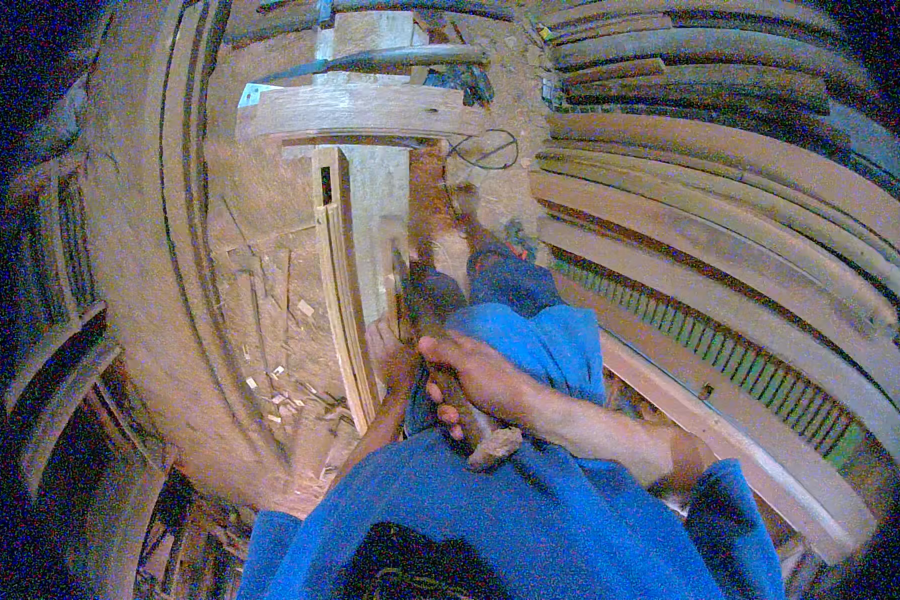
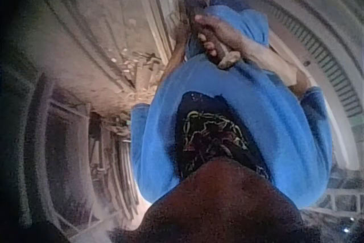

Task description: The person uses a hammer and chisel to split a small wooden block, then uses a hand plane to smooth the edges of the resulting pieces. The person repeatedly planes the wood and inspects the surfaces.

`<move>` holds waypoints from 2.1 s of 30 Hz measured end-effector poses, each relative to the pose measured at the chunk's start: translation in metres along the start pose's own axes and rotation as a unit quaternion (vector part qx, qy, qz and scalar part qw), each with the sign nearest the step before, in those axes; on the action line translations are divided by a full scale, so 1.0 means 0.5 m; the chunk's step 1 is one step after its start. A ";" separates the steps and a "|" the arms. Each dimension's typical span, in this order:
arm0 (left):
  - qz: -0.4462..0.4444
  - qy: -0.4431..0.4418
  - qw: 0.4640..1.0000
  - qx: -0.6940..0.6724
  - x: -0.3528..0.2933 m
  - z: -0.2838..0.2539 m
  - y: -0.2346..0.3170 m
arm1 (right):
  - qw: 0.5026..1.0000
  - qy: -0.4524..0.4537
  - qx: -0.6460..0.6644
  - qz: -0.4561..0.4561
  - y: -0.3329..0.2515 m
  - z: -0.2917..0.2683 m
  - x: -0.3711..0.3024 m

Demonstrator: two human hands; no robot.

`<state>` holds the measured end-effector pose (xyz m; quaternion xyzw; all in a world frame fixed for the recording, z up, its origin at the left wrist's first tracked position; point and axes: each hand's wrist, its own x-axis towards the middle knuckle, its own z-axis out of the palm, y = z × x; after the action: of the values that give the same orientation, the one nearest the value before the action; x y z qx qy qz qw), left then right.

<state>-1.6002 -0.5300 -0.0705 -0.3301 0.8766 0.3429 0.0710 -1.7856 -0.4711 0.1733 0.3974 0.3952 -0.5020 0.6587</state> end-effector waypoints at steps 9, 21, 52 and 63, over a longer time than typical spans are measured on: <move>0.026 0.003 0.996 0.080 -0.009 0.014 -0.012 | 0.998 0.021 0.042 0.049 -0.036 0.016 0.004; 0.041 -0.005 0.995 0.086 -0.026 0.047 -0.043 | 0.997 0.020 -0.064 0.030 -0.095 0.013 -0.020; 0.016 -0.013 0.997 0.078 -0.016 0.018 -0.037 | 1.000 0.019 0.019 0.007 -0.023 -0.049 0.003; 0.004 0.001 0.998 0.058 -0.010 -0.002 -0.015 | 0.998 -0.019 -0.016 0.061 -0.069 -0.056 0.005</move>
<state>-1.5915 -0.5320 -0.0719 -0.3222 0.8964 0.2911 0.0884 -1.8223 -0.4523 0.1562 0.4007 0.3660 -0.4616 0.7017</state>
